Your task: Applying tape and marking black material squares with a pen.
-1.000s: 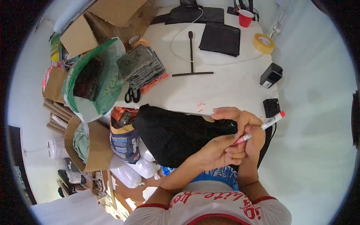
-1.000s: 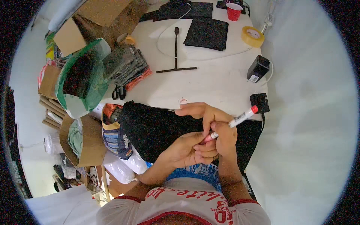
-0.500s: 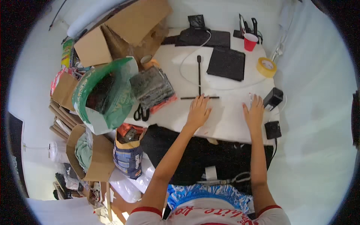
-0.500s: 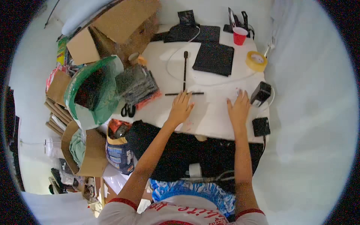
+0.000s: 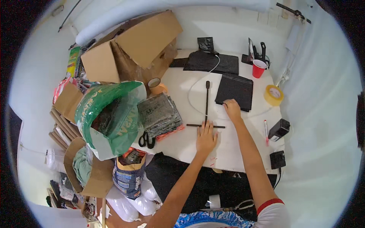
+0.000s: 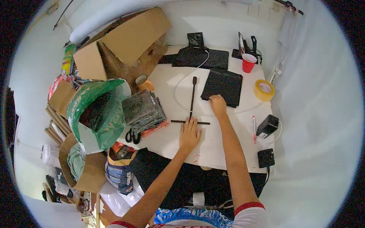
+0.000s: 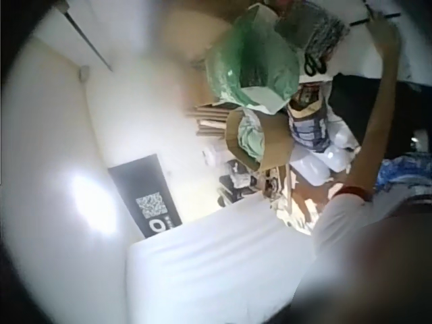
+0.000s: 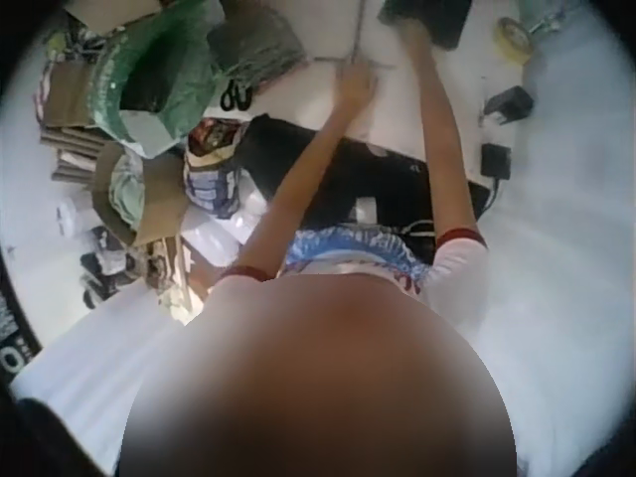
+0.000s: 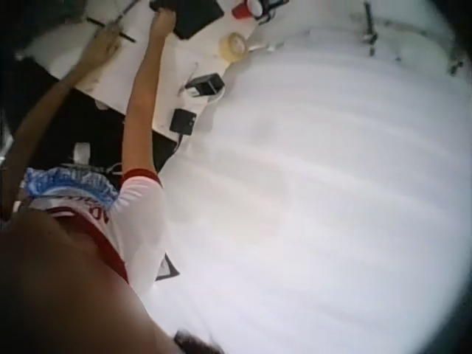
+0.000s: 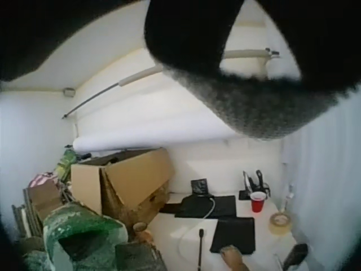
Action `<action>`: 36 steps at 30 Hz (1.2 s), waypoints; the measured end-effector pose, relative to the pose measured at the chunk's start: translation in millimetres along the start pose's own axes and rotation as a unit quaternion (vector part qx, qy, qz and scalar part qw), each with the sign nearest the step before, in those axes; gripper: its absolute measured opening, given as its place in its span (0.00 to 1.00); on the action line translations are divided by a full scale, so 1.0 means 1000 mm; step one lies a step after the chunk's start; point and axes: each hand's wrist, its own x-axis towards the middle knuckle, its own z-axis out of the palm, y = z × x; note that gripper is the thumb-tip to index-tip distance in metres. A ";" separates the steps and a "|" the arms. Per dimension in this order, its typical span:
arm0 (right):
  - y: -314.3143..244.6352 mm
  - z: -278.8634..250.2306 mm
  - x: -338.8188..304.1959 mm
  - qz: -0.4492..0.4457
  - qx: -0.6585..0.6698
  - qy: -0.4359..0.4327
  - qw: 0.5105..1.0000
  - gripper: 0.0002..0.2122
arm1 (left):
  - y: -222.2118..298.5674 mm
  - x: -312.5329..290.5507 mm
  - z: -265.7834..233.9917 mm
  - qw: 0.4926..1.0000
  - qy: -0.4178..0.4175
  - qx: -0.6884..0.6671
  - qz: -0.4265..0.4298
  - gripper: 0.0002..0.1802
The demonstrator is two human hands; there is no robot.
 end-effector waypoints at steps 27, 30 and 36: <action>0.034 -0.011 0.019 0.276 0.397 0.065 0.873 0.10 | 0.003 0.001 0.000 1.000 -0.023 -0.017 0.001 0.30; 0.019 -0.020 0.017 0.237 0.497 0.096 0.829 0.10 | -0.004 -0.003 0.000 1.000 -0.018 -0.008 -0.008 0.30; 0.002 -0.066 0.002 0.136 0.334 0.084 0.929 0.07 | 0.000 -0.004 0.000 0.998 -0.012 -0.054 -0.017 0.29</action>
